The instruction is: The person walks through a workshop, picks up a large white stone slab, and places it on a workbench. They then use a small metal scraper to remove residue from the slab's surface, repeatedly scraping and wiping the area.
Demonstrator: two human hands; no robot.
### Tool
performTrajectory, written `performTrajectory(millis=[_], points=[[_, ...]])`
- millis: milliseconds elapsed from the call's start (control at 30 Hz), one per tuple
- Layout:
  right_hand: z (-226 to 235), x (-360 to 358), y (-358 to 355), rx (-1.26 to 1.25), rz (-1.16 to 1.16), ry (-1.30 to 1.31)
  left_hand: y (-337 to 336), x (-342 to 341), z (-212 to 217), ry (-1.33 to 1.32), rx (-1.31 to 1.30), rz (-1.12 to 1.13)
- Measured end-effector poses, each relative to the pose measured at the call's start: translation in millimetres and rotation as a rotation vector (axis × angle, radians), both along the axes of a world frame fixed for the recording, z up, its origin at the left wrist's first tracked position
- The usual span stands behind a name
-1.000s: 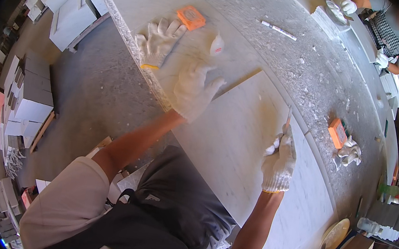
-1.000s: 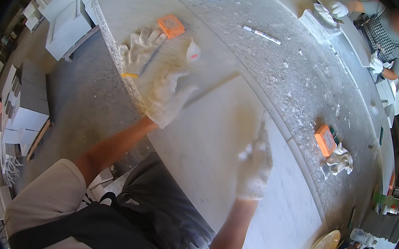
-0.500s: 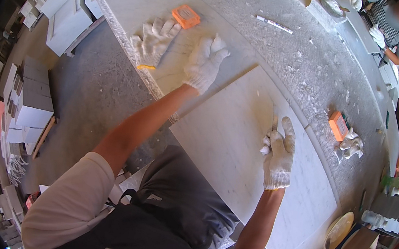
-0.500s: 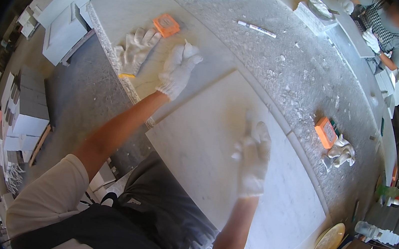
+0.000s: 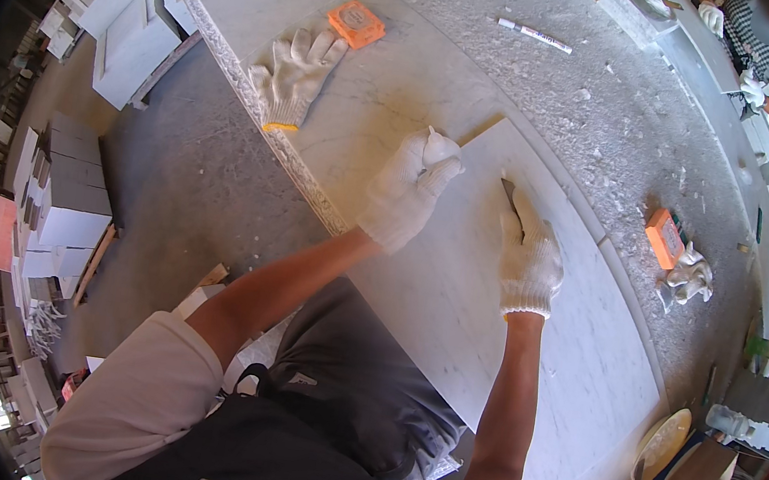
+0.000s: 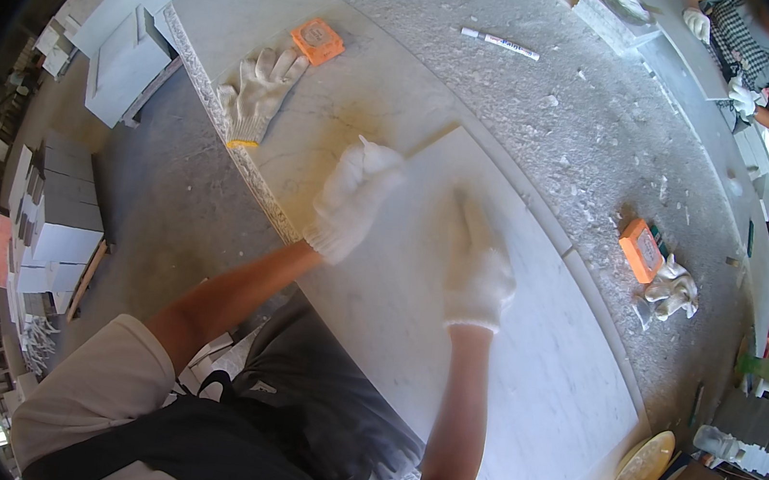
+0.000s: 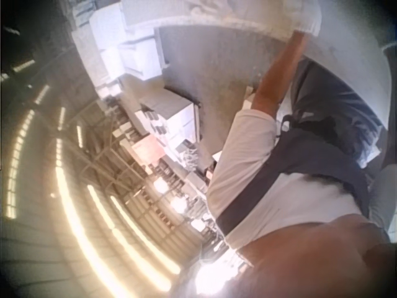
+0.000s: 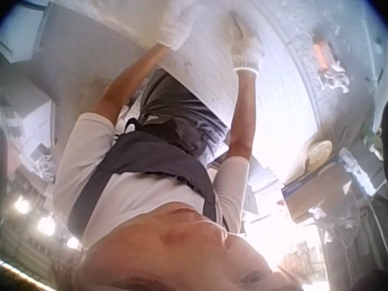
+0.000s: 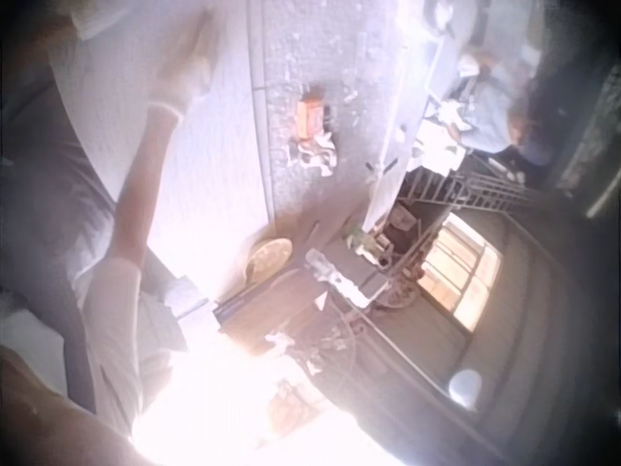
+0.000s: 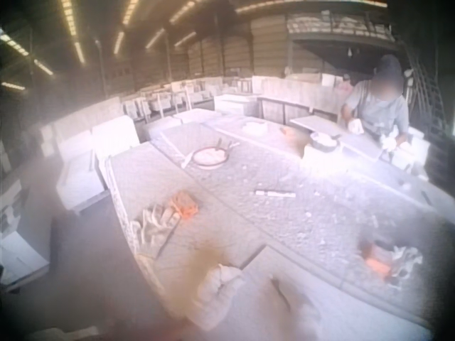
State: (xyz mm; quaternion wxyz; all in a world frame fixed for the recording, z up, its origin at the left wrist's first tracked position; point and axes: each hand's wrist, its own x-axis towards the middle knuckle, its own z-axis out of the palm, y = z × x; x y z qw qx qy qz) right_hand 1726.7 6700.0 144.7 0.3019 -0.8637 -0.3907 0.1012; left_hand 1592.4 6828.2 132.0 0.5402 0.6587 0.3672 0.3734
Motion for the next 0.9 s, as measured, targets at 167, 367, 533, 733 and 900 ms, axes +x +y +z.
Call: performTrajectory(millis=[167,367,533,733,900], points=[[-3,5,13,-0.118,0.04,-0.079,0,0,-1,0.04,-0.034,0.018],[-8,10,18,-0.089,0.06,-0.205,1,1,-5,-0.033,-0.052,0.009],[-19,3,7,-0.306,0.102,-0.29,1,2,-8,-0.046,-0.03,0.027],[-10,1,0,-0.01,0.097,-0.169,0,1,-5,0.018,0.008,0.037],[10,1,18,-0.091,0.054,-0.071,-1,1,-8,0.004,0.019,0.065]])
